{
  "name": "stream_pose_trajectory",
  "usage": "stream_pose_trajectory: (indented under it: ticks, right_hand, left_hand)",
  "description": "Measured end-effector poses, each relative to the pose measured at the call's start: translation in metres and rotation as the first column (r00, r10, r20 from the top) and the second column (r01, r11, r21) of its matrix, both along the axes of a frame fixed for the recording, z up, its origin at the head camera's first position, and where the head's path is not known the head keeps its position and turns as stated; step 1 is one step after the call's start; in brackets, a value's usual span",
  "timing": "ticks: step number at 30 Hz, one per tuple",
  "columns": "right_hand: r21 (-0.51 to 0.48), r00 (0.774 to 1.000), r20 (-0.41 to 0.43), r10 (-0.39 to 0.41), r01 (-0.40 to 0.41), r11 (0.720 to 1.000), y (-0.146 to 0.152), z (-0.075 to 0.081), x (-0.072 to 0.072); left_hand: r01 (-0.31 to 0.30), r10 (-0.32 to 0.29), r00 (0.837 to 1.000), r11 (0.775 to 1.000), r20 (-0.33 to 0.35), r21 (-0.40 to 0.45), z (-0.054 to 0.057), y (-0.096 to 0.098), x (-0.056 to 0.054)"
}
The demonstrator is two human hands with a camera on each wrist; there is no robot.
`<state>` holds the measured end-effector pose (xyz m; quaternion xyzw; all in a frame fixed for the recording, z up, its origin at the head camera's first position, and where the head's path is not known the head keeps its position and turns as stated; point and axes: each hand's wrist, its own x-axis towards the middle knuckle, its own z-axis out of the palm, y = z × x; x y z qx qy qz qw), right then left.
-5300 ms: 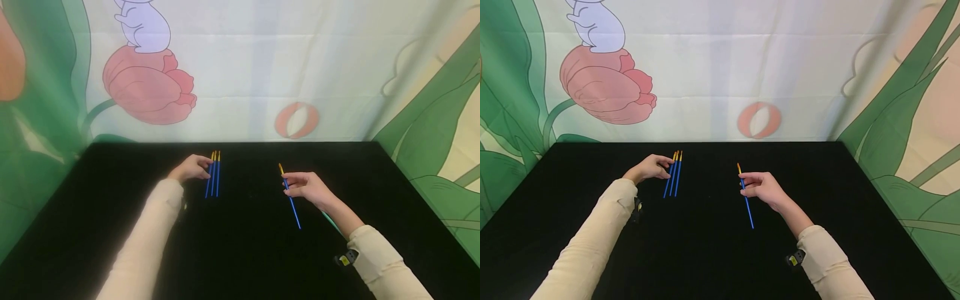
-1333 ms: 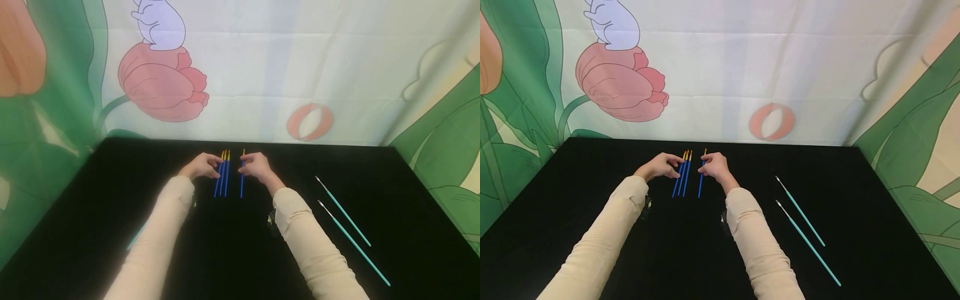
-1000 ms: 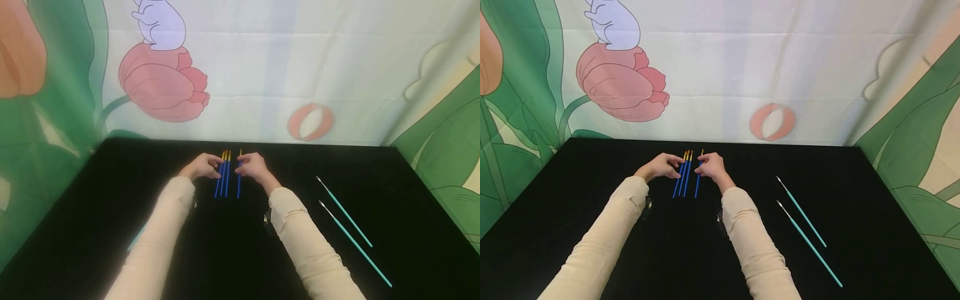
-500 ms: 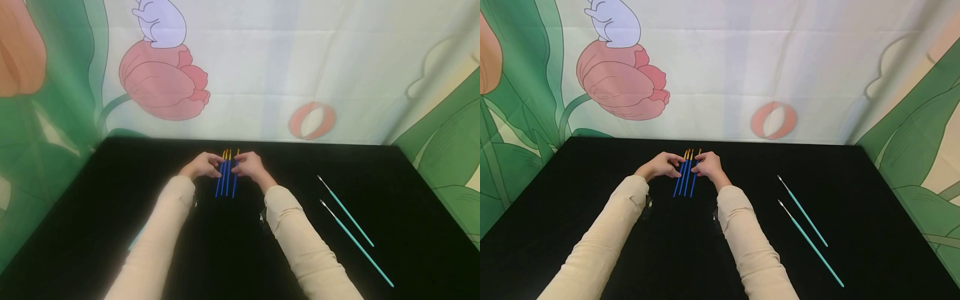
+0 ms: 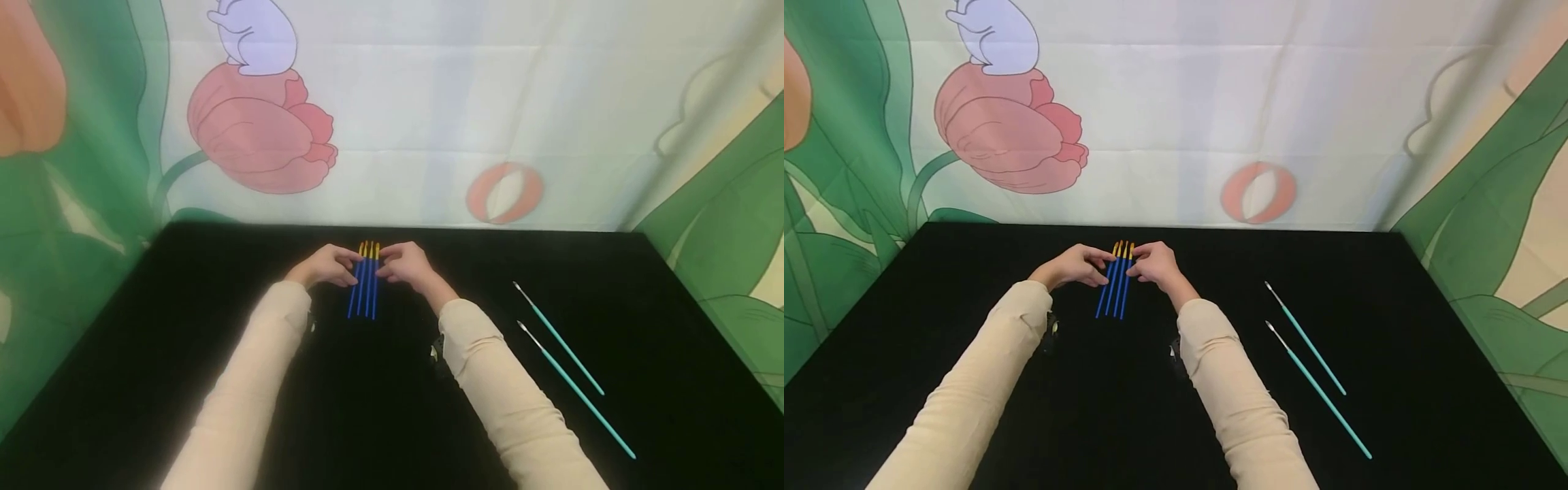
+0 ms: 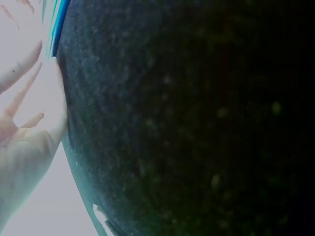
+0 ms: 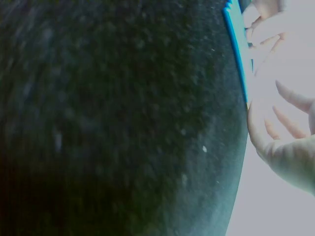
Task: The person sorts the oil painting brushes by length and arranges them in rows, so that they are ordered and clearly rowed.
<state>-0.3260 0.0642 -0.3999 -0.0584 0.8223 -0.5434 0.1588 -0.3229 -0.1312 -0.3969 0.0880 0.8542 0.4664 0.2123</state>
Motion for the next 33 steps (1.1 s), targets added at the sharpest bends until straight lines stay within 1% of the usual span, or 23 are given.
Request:
stream_pose_trajectory:
  ticks: [3,5,12,18,21,25,27,33]
  right_hand:
    - [0.008,1.0,-0.017,0.011,-0.01,1.0,0.005,0.005,0.003]
    - [0.008,0.999,-0.029,0.026,-0.026,1.0,0.007,0.008,0.004]
    - [0.009,0.995,-0.064,0.077,-0.077,0.997,0.018,0.019,0.006]
    - [0.043,0.99,-0.083,0.117,-0.114,0.993,0.032,0.021,0.01]
    - [0.068,0.985,-0.098,0.145,-0.139,0.988,0.039,0.023,0.013]
    - [0.102,0.978,-0.115,0.174,-0.163,0.981,0.05,0.028,0.02]
    - [0.12,0.973,-0.126,0.192,-0.177,0.977,0.056,0.03,0.023]
    - [0.169,0.951,-0.168,0.261,-0.233,0.958,0.07,0.04,0.034]
  left_hand:
    - [0.014,-0.014,1.0,1.0,0.001,0.027,0.003,-0.002,0.001]
    - [0.017,-0.016,1.0,1.0,-0.009,0.026,0.004,-0.007,0.003]
    - [0.042,-0.048,0.995,0.996,-0.087,-0.074,0.012,-0.021,0.008]
    - [0.058,-0.072,0.99,0.991,-0.119,-0.117,0.017,-0.029,0.011]
    - [0.067,-0.086,0.986,0.988,-0.142,-0.138,0.02,-0.032,0.015]
    - [0.095,-0.121,0.98,0.983,-0.161,-0.158,0.024,-0.037,0.021]
    - [0.105,-0.133,0.977,0.981,-0.167,-0.166,0.024,-0.041,0.024]
    - [0.13,-0.163,0.964,0.978,-0.209,-0.166,0.025,-0.052,0.032]
